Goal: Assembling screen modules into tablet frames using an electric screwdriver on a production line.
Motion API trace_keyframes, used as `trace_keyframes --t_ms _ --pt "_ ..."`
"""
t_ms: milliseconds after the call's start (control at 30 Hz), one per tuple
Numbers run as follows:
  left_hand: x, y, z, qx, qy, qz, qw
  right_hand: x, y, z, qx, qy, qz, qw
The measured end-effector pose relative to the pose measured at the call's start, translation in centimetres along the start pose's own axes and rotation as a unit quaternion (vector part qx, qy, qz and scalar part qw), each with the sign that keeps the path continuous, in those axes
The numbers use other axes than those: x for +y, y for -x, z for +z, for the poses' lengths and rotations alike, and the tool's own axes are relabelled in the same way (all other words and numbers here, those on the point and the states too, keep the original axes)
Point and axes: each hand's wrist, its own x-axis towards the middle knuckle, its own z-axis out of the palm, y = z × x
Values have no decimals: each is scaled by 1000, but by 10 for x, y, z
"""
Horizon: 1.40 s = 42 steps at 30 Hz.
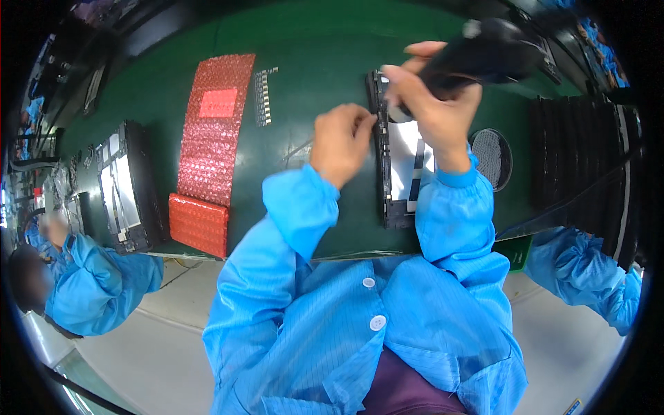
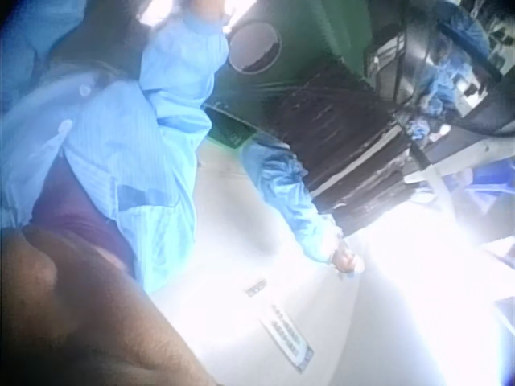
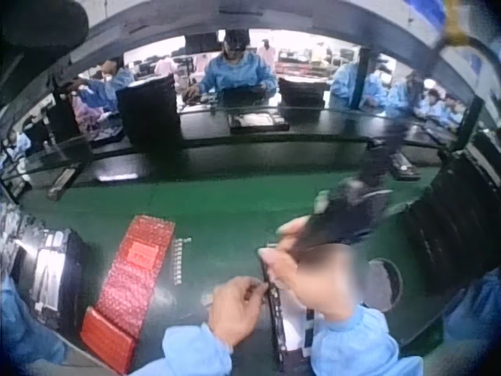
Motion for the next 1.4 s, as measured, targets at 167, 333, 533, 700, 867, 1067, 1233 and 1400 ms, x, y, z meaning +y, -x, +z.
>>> trace_keyframes --t_ms 167,333,533,700,867,1067,1233,1400 --pt "42 85 11 -98 -88 372 919 -26 -5 -50 116 64 -120 984" --pt "21 83 30 -140 -191 374 896 -40 12 -76 192 -5 -96 977" --pt "16 -64 14 -71 -255 287 921 -19 31 -82 202 0 -40 979" --pt "-16 -162 8 2 -474 62 878 3 40 -77 137 24 61 988" --pt "-19 -157 -25 -29 -451 -9 892 5 39 -66 139 -17 66 988" --pt "16 -71 -82 -89 -407 13 909 3 41 -78 168 30 52 984" --pt "8 14 -199 86 -298 -3 950 13 40 -86 139 56 46 988" --pt "-73 112 -367 262 -398 -215 852 19 41 -92 119 89 46 988"
